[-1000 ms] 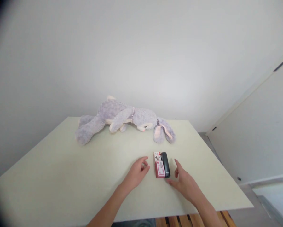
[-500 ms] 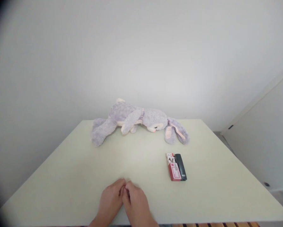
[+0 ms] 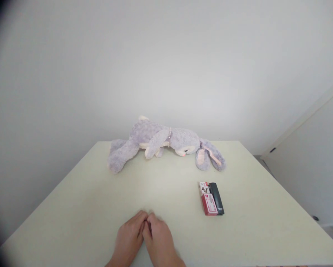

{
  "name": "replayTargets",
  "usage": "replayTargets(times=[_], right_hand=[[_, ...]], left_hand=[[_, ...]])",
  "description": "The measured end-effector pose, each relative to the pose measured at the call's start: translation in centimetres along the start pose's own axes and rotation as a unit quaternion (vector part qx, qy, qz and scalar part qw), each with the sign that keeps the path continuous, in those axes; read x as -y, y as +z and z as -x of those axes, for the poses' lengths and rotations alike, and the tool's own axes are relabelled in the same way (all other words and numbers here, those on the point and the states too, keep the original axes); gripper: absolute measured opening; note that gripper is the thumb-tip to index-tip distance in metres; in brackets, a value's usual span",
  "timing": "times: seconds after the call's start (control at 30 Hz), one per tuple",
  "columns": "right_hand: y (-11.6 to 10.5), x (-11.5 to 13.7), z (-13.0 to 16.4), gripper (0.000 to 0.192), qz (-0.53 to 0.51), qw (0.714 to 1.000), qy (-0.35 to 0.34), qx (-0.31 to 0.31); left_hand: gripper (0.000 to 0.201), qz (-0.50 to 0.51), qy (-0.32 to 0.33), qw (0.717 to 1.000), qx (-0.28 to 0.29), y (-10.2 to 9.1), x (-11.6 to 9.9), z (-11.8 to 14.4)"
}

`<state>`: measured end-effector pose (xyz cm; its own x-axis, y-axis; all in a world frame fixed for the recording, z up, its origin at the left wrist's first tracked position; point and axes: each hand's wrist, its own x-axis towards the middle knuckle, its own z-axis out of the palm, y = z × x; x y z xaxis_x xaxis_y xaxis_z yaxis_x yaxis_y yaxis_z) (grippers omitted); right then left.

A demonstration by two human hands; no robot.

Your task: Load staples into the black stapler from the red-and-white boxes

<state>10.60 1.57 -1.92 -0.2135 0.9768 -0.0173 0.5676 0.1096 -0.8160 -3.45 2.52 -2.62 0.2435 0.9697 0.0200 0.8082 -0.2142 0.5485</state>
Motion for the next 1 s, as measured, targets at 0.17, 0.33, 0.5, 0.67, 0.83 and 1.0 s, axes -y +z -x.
replayTargets(times=[0.17,0.33,0.5,0.67,0.83,1.0], right_hand=[[-0.1,-0.4,0.5,0.016,-0.017,1.000,0.004,0.004],[-0.4,-1.4,0.6,0.024,-0.183,0.973,0.095,0.107],[0.1,-1.4,0.5,0.029,-0.197,0.974,0.100,0.056],[0.5,-0.8,0.0,0.028,-0.158,0.981,0.106,0.029],[0.1,-1.2,0.1,0.028,-0.184,0.975,0.101,0.068],[-0.4,-1.3,0.0,0.028,-0.247,0.954,0.123,0.116]], left_hand=[[0.021,-0.003,-0.001,1.000,-0.002,0.2,-0.2,0.0],[0.022,-0.006,-0.018,1.000,0.006,0.1,-1.2,-0.7],[0.020,0.019,0.017,0.999,0.021,0.3,-1.4,-0.9],[0.023,0.075,0.032,0.997,-0.001,0.4,-1.4,-0.3],[0.030,0.138,0.017,0.990,-0.006,-0.3,-1.6,-0.3],[0.029,0.164,0.009,0.986,-0.006,-0.6,-1.2,-0.6]])
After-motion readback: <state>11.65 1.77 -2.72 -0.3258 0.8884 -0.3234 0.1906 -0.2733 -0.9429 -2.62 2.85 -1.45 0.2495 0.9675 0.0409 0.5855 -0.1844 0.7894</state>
